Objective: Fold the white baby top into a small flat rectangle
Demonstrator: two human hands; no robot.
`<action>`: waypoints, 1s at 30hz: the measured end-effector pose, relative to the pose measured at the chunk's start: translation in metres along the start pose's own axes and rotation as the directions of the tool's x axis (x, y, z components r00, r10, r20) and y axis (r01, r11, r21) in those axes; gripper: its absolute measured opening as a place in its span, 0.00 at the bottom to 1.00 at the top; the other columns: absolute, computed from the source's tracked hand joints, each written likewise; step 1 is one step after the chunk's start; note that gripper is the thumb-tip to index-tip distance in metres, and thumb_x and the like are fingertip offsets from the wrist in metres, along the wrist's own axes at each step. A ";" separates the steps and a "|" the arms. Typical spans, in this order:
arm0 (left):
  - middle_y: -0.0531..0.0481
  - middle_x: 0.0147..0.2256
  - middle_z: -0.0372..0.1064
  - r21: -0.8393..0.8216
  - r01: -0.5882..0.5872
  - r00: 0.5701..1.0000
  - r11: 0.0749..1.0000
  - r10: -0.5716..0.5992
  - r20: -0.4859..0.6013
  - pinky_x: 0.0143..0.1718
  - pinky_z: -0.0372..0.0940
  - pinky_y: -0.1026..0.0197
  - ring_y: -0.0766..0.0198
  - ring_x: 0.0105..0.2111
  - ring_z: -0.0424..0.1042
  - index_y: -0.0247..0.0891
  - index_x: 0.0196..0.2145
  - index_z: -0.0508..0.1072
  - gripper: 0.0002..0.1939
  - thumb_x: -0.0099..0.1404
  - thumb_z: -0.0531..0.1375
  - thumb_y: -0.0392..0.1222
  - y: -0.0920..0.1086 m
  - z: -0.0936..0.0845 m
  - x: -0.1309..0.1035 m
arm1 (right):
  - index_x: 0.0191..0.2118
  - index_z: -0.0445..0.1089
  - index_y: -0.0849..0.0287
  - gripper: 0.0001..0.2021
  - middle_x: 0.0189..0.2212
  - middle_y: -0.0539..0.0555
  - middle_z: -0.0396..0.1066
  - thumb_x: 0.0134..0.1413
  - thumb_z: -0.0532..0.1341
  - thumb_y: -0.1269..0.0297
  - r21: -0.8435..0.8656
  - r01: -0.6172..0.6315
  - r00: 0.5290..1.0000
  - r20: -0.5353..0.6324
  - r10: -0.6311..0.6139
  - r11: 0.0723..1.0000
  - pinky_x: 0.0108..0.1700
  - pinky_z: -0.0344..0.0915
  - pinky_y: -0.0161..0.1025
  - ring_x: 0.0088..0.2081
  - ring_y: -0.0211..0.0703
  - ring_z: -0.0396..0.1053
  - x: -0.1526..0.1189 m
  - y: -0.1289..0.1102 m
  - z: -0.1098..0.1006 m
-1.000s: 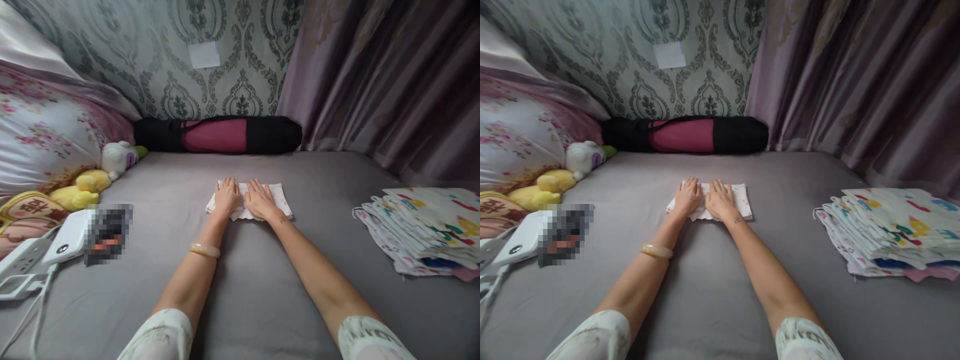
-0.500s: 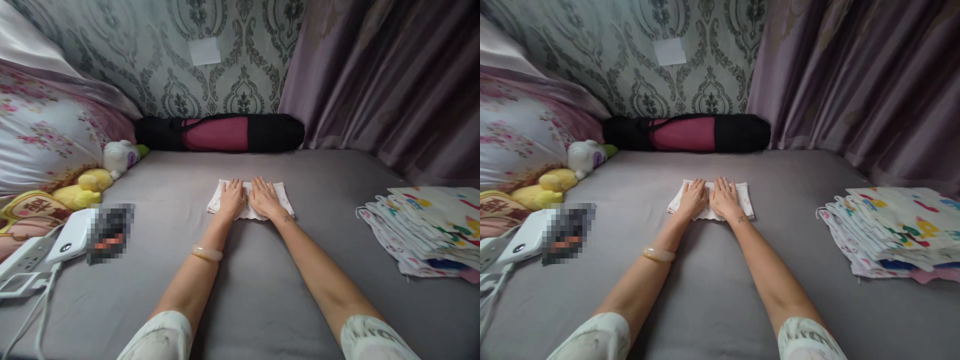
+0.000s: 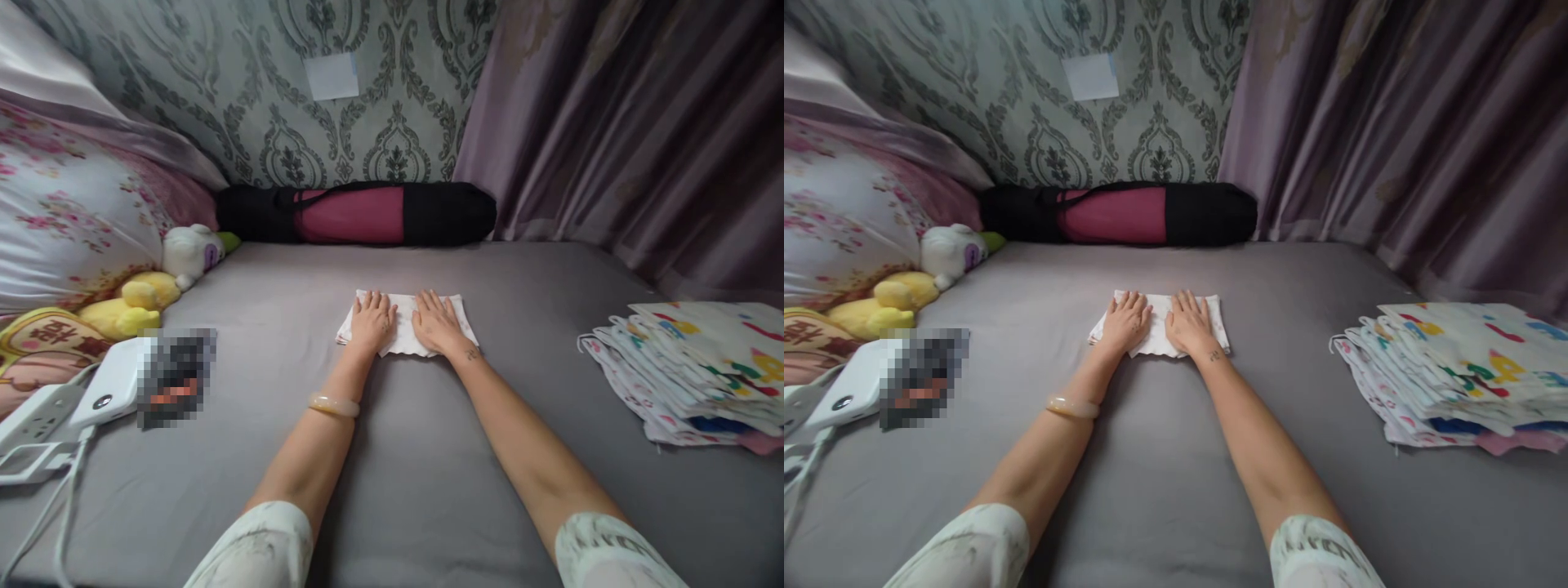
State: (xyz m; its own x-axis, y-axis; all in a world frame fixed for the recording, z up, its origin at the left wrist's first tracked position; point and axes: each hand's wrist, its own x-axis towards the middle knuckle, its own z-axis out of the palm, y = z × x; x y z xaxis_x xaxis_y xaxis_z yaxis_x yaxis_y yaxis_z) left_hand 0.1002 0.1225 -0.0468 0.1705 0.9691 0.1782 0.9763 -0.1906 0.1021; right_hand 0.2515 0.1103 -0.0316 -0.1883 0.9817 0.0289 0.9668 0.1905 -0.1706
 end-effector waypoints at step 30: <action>0.38 0.68 0.47 -0.036 0.156 0.981 0.987 -0.151 0.120 0.65 0.46 0.43 0.50 0.67 0.48 0.32 0.66 0.55 0.32 0.72 0.36 0.51 -0.025 -0.005 0.002 | 0.67 0.52 0.73 0.29 0.68 0.65 0.48 0.66 0.40 0.61 -0.048 -0.147 0.988 -0.047 0.145 0.988 0.68 0.38 0.50 0.69 0.53 0.43 -0.001 0.028 0.004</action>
